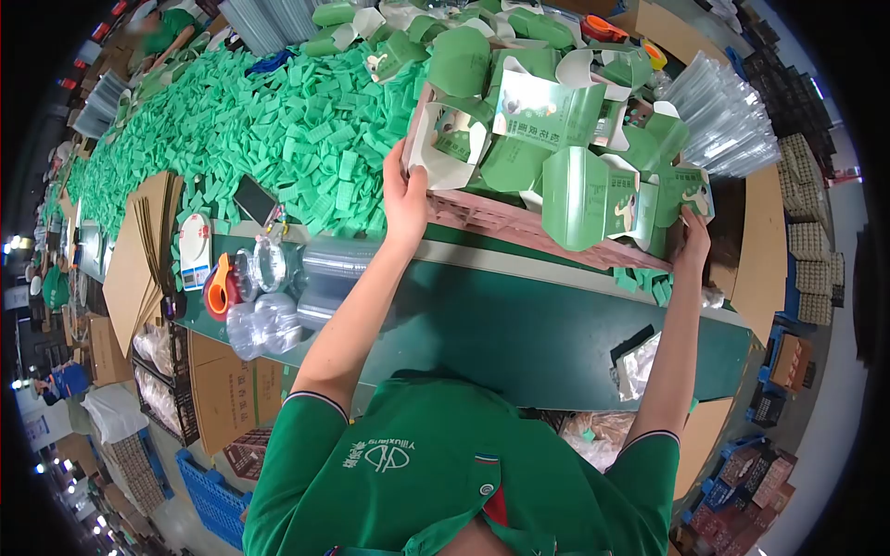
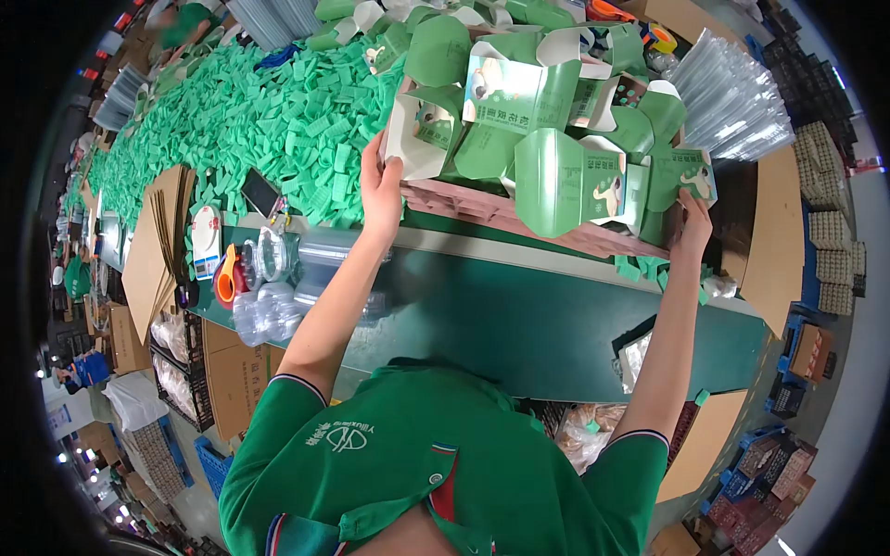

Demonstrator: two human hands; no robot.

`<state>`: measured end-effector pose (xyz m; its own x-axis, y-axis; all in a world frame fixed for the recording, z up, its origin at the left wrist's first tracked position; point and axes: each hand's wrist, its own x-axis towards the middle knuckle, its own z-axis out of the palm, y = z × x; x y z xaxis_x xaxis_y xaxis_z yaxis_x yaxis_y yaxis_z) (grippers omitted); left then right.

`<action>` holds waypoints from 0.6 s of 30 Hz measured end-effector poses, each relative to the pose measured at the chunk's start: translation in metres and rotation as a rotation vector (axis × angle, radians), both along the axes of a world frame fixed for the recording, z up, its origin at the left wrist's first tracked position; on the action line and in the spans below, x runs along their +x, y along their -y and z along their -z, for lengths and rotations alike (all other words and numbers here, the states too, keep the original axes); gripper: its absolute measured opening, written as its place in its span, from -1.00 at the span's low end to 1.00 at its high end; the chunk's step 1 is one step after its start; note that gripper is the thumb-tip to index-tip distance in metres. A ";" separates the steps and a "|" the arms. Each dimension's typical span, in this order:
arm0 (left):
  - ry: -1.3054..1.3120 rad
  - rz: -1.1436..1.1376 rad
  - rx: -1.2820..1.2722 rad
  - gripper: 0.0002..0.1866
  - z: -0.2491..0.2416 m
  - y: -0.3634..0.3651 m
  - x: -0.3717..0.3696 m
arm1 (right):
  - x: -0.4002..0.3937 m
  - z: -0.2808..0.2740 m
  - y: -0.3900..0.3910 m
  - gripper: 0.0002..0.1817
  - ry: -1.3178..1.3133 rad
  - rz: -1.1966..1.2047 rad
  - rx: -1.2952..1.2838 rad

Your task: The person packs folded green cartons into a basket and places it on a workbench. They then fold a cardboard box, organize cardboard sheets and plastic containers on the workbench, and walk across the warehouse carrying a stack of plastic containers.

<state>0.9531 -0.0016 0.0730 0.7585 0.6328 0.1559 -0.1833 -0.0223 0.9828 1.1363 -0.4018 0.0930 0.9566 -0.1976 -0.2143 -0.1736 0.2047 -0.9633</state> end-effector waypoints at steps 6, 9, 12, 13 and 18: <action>0.045 0.003 -0.027 -0.53 0.000 -0.004 0.026 | 0.026 -0.007 -0.011 -0.83 -0.002 0.016 -0.028; 0.035 -0.008 -0.022 -0.54 0.000 -0.004 0.033 | 0.039 -0.001 -0.011 -0.80 0.028 -0.016 -0.040; 0.092 0.007 -0.071 -0.54 -0.002 0.001 0.027 | 0.040 0.005 -0.007 -0.79 0.033 -0.035 -0.041; 0.090 0.004 -0.060 -0.55 -0.002 0.002 0.027 | 0.038 0.005 -0.006 -0.79 0.027 -0.038 -0.039; 0.077 -0.006 -0.015 -0.55 0.003 -0.001 0.023 | 0.033 0.004 -0.011 -0.78 0.070 -0.049 -0.105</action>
